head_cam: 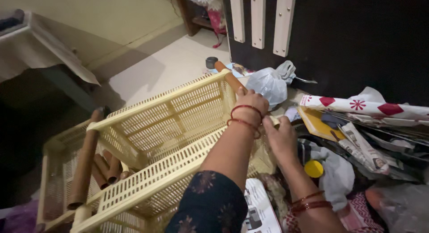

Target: The person assembles a beige plastic basket by inserting wooden dowels into the basket frame. They repeatedly insert and remove the dowels, adjusting their placement within the basket structure.

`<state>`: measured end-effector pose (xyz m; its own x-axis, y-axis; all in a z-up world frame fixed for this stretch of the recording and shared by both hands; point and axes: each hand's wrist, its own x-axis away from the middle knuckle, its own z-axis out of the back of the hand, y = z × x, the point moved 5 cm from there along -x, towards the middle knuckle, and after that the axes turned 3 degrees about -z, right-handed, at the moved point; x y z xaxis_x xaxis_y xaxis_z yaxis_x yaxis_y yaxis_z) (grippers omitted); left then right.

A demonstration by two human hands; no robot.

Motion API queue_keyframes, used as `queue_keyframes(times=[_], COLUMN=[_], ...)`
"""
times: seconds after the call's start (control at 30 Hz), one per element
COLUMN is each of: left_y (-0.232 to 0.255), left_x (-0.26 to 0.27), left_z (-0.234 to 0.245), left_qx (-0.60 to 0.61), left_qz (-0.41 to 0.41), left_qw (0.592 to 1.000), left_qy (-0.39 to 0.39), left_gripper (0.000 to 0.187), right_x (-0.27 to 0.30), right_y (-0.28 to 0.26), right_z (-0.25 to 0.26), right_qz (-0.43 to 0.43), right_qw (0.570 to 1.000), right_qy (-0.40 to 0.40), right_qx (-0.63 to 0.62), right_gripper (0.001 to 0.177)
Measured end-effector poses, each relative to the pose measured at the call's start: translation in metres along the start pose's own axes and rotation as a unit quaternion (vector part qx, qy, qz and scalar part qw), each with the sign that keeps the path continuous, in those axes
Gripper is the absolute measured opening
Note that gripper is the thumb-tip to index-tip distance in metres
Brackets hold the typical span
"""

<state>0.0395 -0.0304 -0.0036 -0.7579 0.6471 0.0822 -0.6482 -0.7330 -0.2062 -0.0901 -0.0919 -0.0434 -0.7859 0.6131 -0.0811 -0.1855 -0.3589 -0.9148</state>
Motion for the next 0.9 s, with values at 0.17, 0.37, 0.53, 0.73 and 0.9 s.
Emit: queue_keyframes(times=[0.17, 0.37, 0.53, 0.73, 0.9], left_y=[-0.002, -0.006, -0.005, -0.006, -0.016], left_x=[0.009, 0.001, -0.021, -0.04, -0.036], left_z=[0.011, 0.005, -0.015, -0.02, -0.009], left_qx=[0.068, 0.063, -0.042, -0.079, -0.093], left_qz=[0.047, 0.038, -0.032, -0.06, -0.076], left_qw=[0.996, 0.997, 0.999, 0.995, 0.992], left_qy=[-0.022, -0.005, 0.004, 0.022, 0.047], left_gripper=[0.034, 0.034, 0.033, 0.032, 0.031], right_x=[0.002, 0.007, 0.012, 0.003, -0.013], right_y=[-0.008, -0.018, -0.021, -0.01, -0.007], right_z=[0.011, 0.019, 0.02, 0.018, 0.012], right_qz=[0.033, 0.03, 0.044, 0.076, 0.099], right_qw=[0.995, 0.995, 0.995, 0.992, 0.978], right_qy=[-0.026, -0.027, -0.043, -0.012, -0.016], right_qx=[0.085, 0.097, 0.072, 0.099, 0.181], right_gripper=[0.064, 0.063, 0.059, 0.064, 0.074])
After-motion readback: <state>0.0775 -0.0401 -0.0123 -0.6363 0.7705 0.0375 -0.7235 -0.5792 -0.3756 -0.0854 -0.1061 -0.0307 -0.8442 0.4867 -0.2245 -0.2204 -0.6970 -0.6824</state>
